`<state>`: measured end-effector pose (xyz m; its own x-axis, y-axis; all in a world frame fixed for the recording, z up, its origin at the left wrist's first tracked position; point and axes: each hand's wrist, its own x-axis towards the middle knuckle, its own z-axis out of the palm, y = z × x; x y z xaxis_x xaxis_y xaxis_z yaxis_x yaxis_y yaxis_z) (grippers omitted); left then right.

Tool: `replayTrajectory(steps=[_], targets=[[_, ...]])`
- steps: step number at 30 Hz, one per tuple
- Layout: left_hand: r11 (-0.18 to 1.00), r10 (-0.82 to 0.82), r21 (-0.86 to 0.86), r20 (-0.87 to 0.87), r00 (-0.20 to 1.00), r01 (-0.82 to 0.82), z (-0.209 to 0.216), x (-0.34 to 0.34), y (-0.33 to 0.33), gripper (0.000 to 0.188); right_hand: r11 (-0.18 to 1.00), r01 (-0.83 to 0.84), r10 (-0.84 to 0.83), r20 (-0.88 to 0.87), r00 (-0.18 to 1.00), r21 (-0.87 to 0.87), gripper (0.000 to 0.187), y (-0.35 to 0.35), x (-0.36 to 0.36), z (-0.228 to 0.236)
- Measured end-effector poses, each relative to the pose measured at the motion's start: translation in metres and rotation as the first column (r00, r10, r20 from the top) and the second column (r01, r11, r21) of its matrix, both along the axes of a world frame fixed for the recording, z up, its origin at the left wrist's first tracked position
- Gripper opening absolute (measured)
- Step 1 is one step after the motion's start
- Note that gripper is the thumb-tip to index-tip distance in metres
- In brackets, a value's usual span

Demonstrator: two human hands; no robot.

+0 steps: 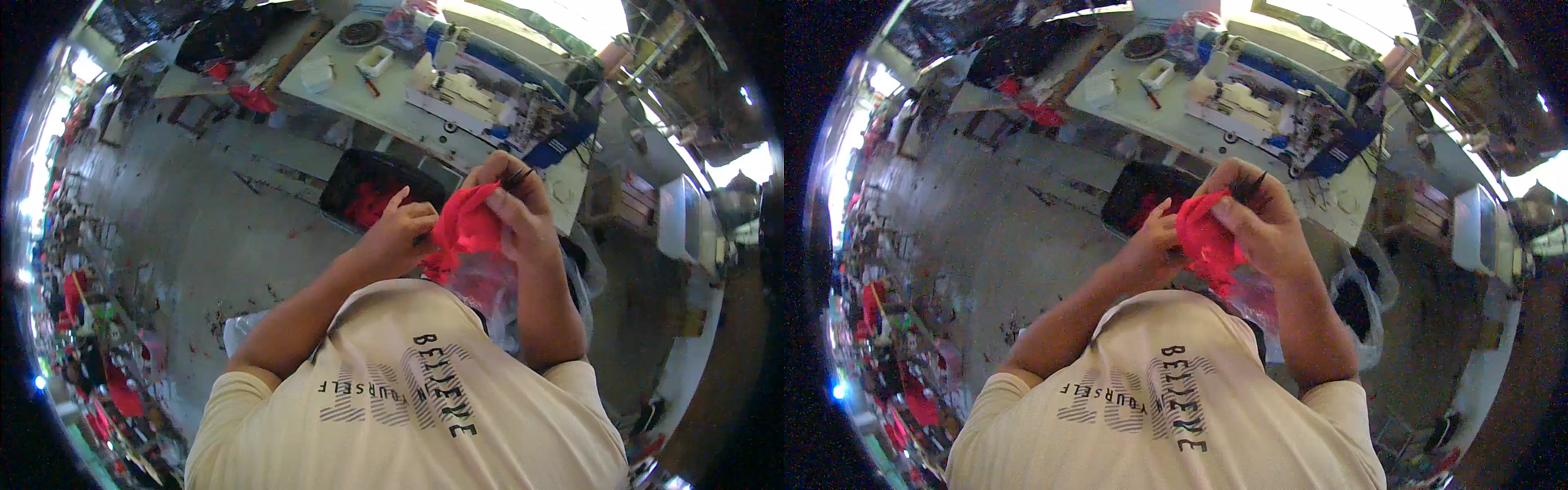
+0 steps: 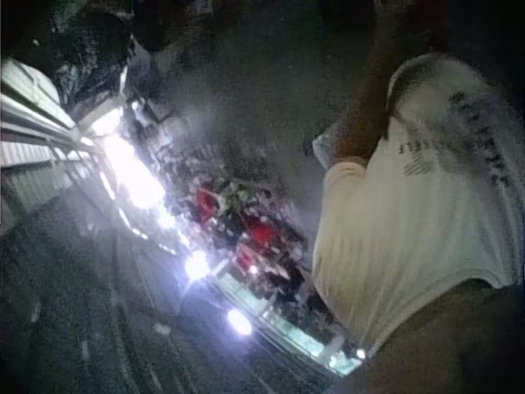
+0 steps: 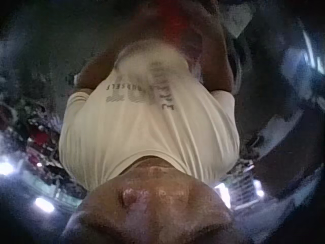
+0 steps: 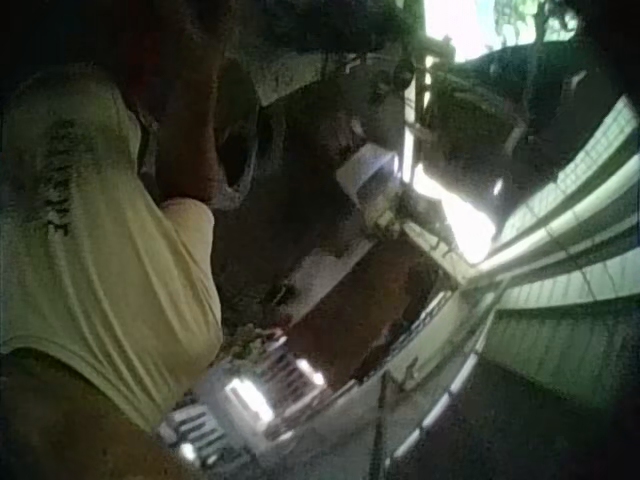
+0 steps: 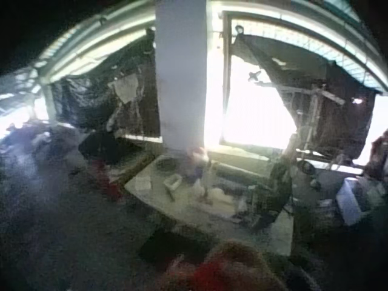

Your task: The person removes red fabric pieces from a plastic bag, unfolds and aligns them, then uses scissors to cut the fabric into smaller pieces. The cut pieces are placed into a black bin on the floor.

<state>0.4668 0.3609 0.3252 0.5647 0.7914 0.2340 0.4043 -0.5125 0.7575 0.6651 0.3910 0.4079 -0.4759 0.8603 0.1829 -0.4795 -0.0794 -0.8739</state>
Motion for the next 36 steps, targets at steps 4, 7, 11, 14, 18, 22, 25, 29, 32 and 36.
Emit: replayTrajectory(steps=[4, 7, 11, 14, 18, 22, 25, 29, 32, 36], targets=[[0.981, -0.077, -0.168, 0.144, 0.987, 0.101, 0.013, -0.026, 0.006, 0.011, 0.964, 0.24, -0.244, -0.024, 0.969, -0.114, 0.016, -0.011, -0.005, 0.004], [0.958, -0.07, -0.274, 0.078, 0.994, 0.089, 0.036, -0.049, 0.005, 0.009, 0.835, 0.518, -0.487, 0.186, 0.853, -0.188, 0.031, -0.006, -0.016, -0.037], [0.981, 0.107, -0.161, -0.028, 0.994, -0.11, 0.058, -0.078, 0.009, 0.02, 0.872, 0.47, -0.344, 0.513, 0.787, -0.136, 0.038, -0.036, -0.05, -0.127], [0.977, 0.097, -0.174, -0.14, 0.985, -0.121, 0.064, -0.108, 0.016, 0.023, 0.971, 0.212, -0.236, 0.632, 0.738, 0.115, 0.048, -0.076, -0.085, -0.209], [0.977, 0.036, -0.195, -0.244, 0.969, -0.085, 0.063, -0.148, 0.025, 0.023, 0.982, 0.145, -0.184, 0.816, 0.549, 0.124, 0.055, -0.1, -0.125, -0.217], [0.948, -0.01, -0.312, -0.223, 0.975, -0.062, 0.074, -0.178, 0.031, 0.021, 0.957, 0.176, -0.288, 0.691, 0.663, 0.231, 0.048, -0.104, -0.154, -0.22], [0.924, -0.003, -0.376, -0.199, 0.98, -0.073, 0.087, -0.198, 0.032, 0.019, 0.997, 0.076, -0.059, 0.729, 0.682, 0.009, 0.037, -0.099, -0.164, -0.205], [0.981, -0.013, -0.193, -0.237, 0.971, -0.034, 0.111, -0.229, 0.043, 0.02, 0.991, 0.131, -0.11, 0.776, 0.621, 0.036, 0.029, -0.089, -0.136, -0.173], [0.802, -0.117, -0.578, -0.4, 0.909, -0.151, 0.139, -0.246, 0.041, 0.019, 0.986, 0.161, -0.104, 0.625, 0.773, -0.034, 0.027, -0.069, -0.081, -0.085], [0.676, -0.341, -0.724, -0.143, 0.929, 0.137, 0.086, -0.251, 0.032, 0.023, 0.958, 0.286, -0.266, 0.342, 0.901, -0.01, 0.019, -0.042, -0.061, 0.029]])
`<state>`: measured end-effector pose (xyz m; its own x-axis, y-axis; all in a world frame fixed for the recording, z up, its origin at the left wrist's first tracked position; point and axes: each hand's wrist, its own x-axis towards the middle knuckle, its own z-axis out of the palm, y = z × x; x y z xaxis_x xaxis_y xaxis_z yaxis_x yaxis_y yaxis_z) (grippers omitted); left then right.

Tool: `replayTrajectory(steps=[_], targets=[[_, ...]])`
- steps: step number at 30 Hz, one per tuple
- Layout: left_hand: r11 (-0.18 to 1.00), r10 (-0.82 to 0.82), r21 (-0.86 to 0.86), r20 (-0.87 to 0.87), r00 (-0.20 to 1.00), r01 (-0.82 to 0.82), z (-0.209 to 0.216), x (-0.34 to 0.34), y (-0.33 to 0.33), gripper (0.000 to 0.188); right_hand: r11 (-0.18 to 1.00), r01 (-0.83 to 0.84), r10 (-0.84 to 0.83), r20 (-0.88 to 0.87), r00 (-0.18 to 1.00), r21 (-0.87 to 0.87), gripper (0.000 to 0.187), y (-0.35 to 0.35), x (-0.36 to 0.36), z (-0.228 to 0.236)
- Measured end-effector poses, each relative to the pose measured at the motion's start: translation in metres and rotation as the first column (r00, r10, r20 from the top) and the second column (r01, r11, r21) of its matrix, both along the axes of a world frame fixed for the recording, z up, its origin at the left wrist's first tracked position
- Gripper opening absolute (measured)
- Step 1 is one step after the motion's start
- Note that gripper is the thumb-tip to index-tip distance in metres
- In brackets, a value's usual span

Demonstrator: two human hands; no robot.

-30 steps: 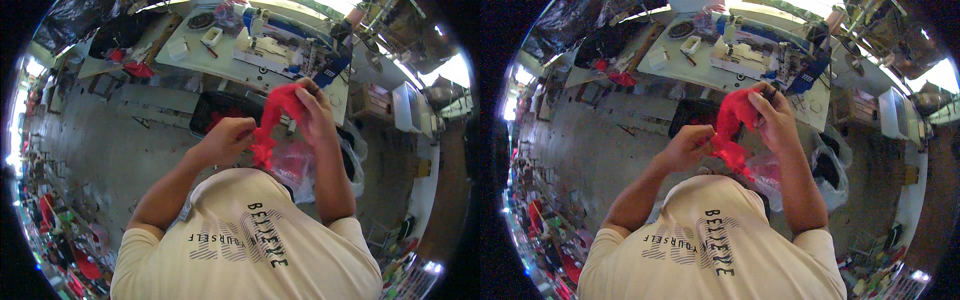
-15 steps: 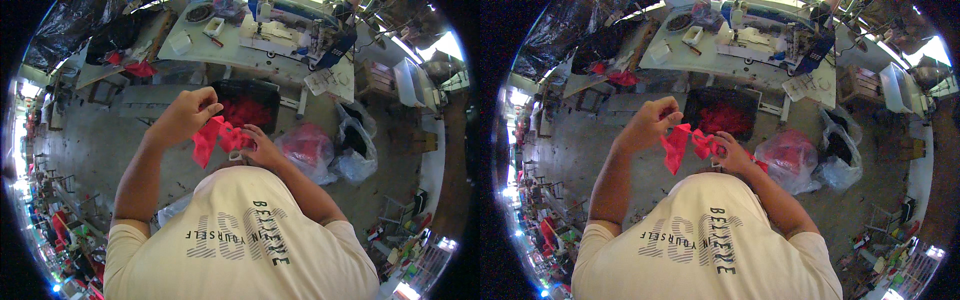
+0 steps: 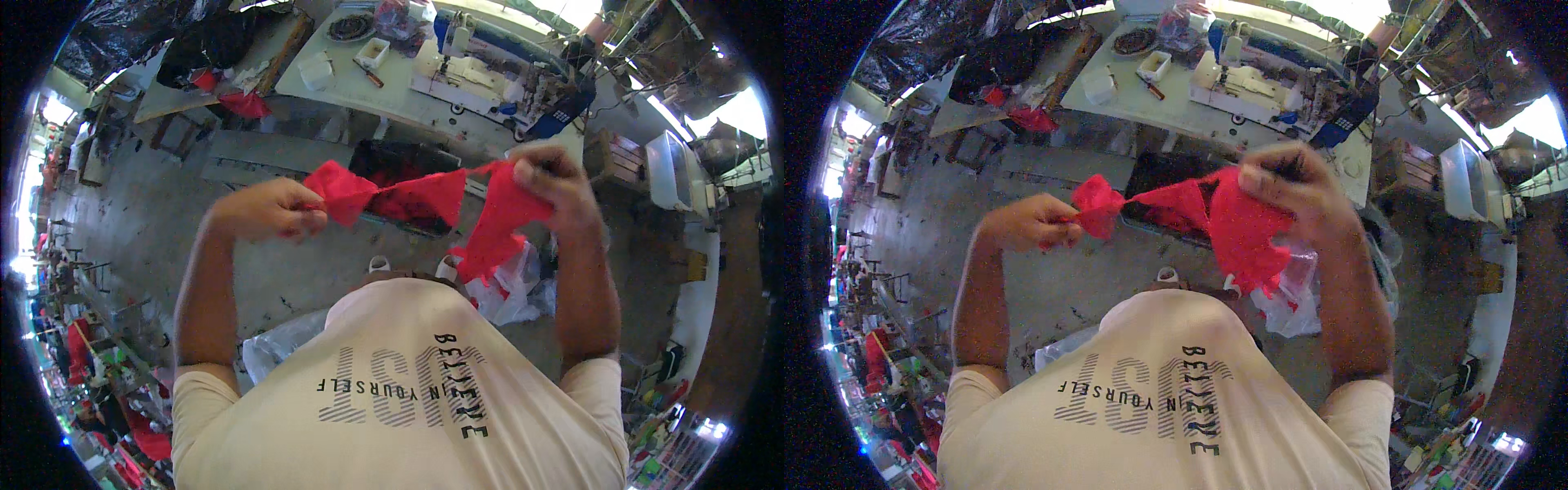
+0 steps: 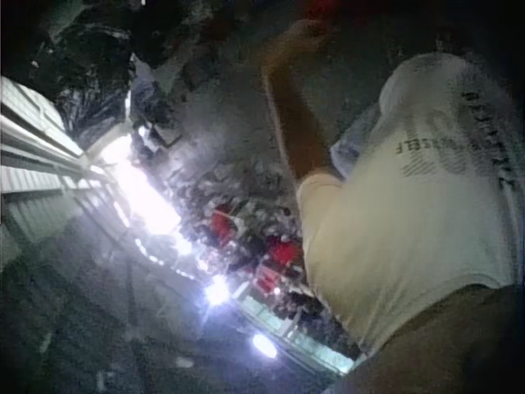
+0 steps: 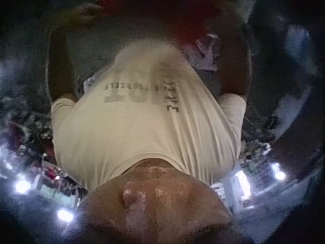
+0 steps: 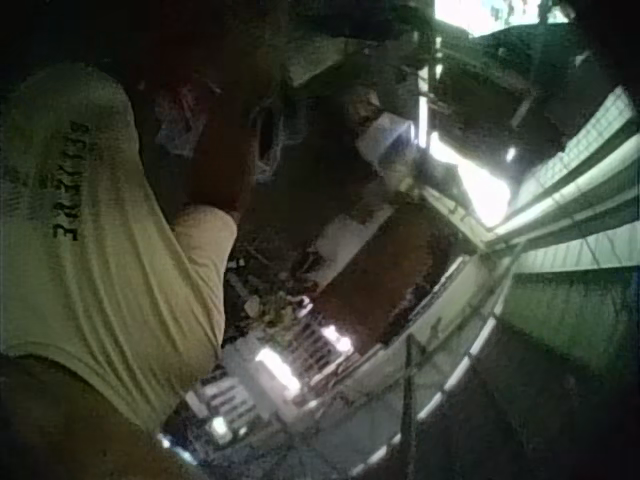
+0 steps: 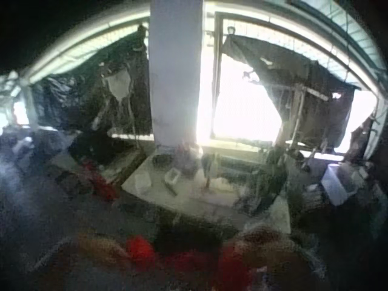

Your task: The person removes red fabric pieces from a plastic bag, unfolds and aligns them, then uses scissors to cut the fabric into smaller pieces. The cut pieces are placed into a black bin on the floor.

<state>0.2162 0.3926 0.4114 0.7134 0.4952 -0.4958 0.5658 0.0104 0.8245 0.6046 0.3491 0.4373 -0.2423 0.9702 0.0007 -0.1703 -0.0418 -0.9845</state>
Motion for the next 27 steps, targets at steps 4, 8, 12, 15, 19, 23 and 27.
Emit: replayTrajectory(steps=[4, 8, 12, 15, 19, 23, 27], targets=[[0.978, 0.161, -0.177, 0.322, 0.933, -0.108, -0.015, 0.038, -0.024, 0.028, 0.995, -0.098, 0.094, -0.305, 0.948, 0.001, 0.023, 0.03, -0.025, 0.069], [0.964, 0.183, -0.264, 0.556, 0.811, -0.036, -0.033, 0.085, -0.031, 0.03, 0.942, -0.308, 0.259, -0.302, 0.917, -0.13, 0.024, 0.053, -0.033, 0.06], [0.766, 0.384, -0.643, 0.46, 0.8, 0.002, -0.072, 0.119, -0.045, 0.033, 0.941, -0.236, 0.223, -0.077, 0.972, -0.244, 0.029, 0.046, -0.038, 0.05], [0.352, 0.796, -0.932, 0.349, 0.494, 0.091, -0.093, 0.132, -0.06, 0.036, 0.932, -0.286, 0.307, 0.066, 0.949, -0.22, 0.029, 0.04, -0.034, 0.042], [0.259, 0.926, -0.966, 0.25, 0.284, 0.009, -0.098, 0.139, -0.075, 0.037, 0.934, -0.313, 0.357, 0.516, 0.779, -0.173, 0.028, 0.025, -0.022, 0.042], [0.283, 0.957, -0.933, 0.258, 0.136, -0.224, -0.085, 0.148, -0.077, 0.046, 0.887, -0.462, 0.355, 0.664, 0.658, -0.016, 0.024, 0.006, -0.012, 0.026], [0.384, 0.923, -0.849, 0.362, 0.13, -0.363, -0.078, 0.148, -0.077, 0.051, 0.868, -0.469, 0.446, 0.67, 0.593, -0.162, 0.026, -0.002, -0.011, 0.017]])
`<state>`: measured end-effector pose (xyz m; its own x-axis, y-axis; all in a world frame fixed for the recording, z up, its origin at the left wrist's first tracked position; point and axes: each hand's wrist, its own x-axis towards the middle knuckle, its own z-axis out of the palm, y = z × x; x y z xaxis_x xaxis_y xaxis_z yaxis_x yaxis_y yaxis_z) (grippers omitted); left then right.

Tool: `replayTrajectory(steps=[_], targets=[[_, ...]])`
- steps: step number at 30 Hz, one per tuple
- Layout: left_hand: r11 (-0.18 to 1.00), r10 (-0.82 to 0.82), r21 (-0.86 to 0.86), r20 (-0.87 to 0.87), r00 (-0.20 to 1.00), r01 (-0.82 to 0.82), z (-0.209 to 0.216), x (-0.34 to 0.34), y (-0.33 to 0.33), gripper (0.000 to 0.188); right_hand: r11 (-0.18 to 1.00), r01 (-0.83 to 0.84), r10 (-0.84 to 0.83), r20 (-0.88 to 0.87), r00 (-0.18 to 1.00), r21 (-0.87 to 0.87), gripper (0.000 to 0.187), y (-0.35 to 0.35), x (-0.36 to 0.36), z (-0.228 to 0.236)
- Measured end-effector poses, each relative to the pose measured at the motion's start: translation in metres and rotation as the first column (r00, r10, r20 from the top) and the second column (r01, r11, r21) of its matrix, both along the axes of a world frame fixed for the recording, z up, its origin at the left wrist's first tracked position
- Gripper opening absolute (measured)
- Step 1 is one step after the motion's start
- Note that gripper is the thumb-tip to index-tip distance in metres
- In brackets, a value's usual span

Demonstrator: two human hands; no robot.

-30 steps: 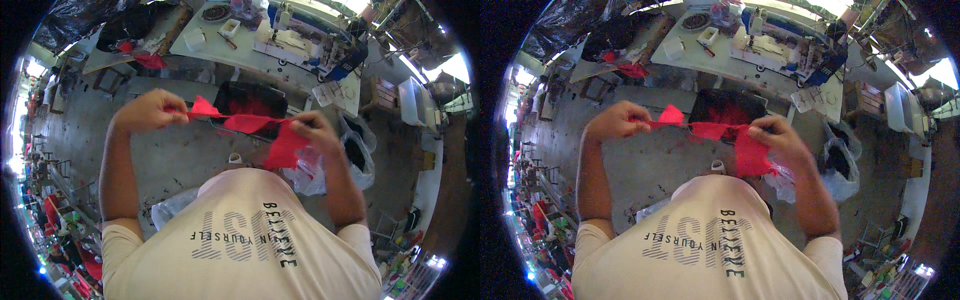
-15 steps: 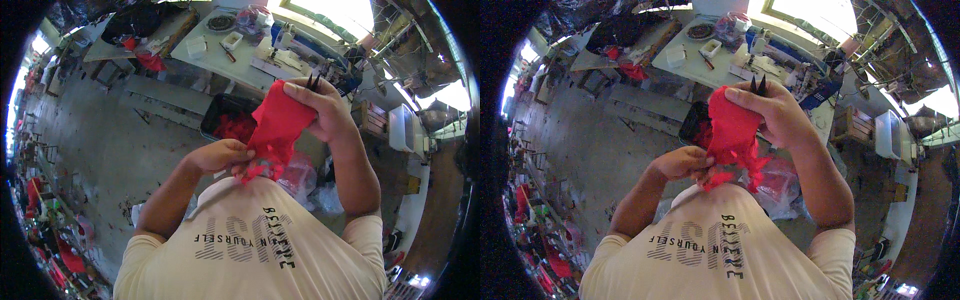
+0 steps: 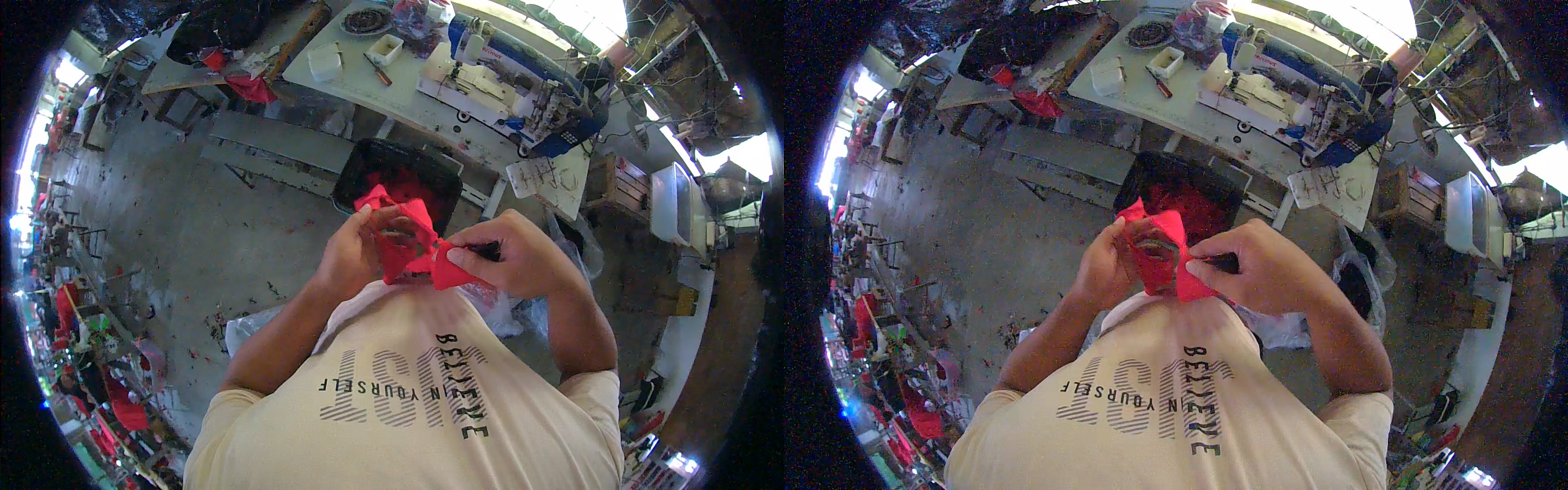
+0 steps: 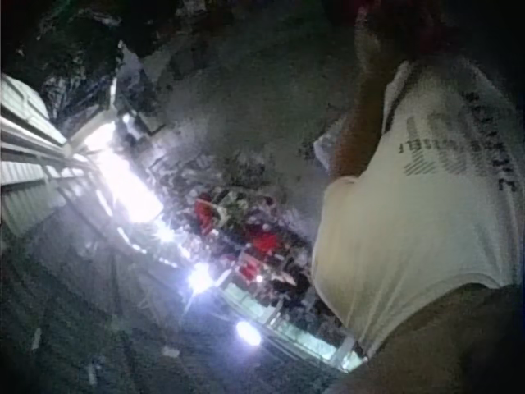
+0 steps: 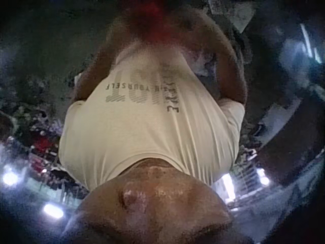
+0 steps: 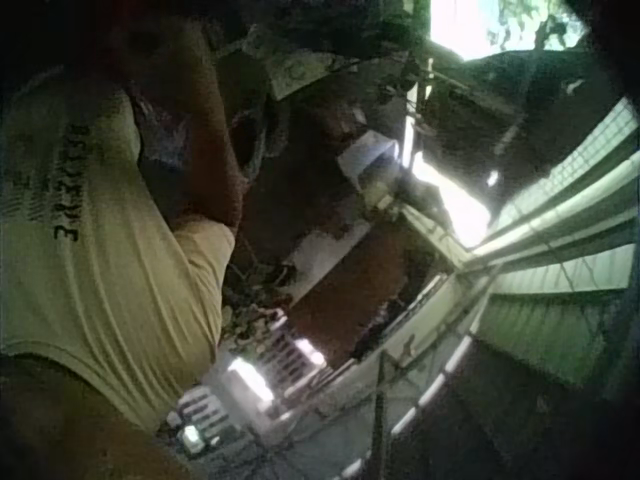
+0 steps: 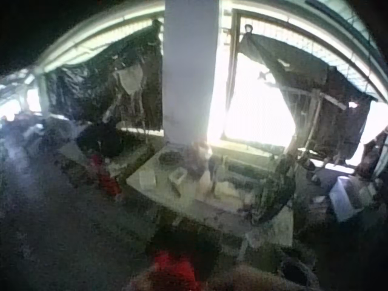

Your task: The person removes red fabric pieces from a plastic bag, unfolds and aligns them, then uses scissors to cut the fabric into smaller pieces. The cut pieces are placed into a black bin on the floor.

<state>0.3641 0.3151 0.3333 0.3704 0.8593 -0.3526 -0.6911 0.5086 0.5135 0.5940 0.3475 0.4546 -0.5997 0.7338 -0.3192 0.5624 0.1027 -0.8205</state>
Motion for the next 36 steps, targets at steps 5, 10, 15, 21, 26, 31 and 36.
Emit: replayTrajectory(steps=[5, 10, 15, 21, 26, 31, 36], targets=[[0.996, 0.067, -0.048, -0.204, 0.977, -0.078, 0.013, -0.001, 0.007, 0.047, 0.999, -0.047, 0.047, -0.06, 0.997, -0.006, 0.025, -0.01, 0.009, -0.009], [0.972, 0.1, 0.204, 0.083, 0.992, -0.115, 0.015, -0.006, 0.009, 0.039, 0.991, -0.12, 0.122, -0.022, 0.992, 0.06, 0.023, -0.009, 0.014, -0.026], [0.892, 0.043, 0.446, -0.235, 0.971, 0.068, 0.038, -0.019, 0.012, 0.035, 0.996, 0.081, -0.081, -0.017, 0.997, 0.024, 0.016, -0.004, 0.014, -0.033], [0.889, -0.241, 0.15, -0.651, 0.72, 0.433, 0.065, -0.001, 0.011, 0.026, 0.907, 0.107, -0.018, -0.216, 0.976, 0.408, 0.011, -0.001, 0.005, -0.03], [0.858, -0.404, 0.086, -0.498, 0.768, 0.507, 0.058, 0.006, 0.009, 0.025, 0.812, 0.112, -0.011, -0.177, 0.984, 0.572, 0.011, 0.008, -0.006, -0.034], [0.823, -0.352, 0.122, -0.658, 0.666, 0.555, 0.046, 0.001, 0.014, 0.028, 0.779, 0.065, 0.012, -0.118, 0.993, 0.624, 0.015, 0.014, -0.003, -0.036], [0.792, -0.367, 0.053, -0.755, 0.543, 0.609, 0.059, -0.007, 0.029, 0.032, 0.973, -0.153, 0.181, -0.161, 0.97, 0.174, 0.021, 0.028, 0.022, -0.092]])
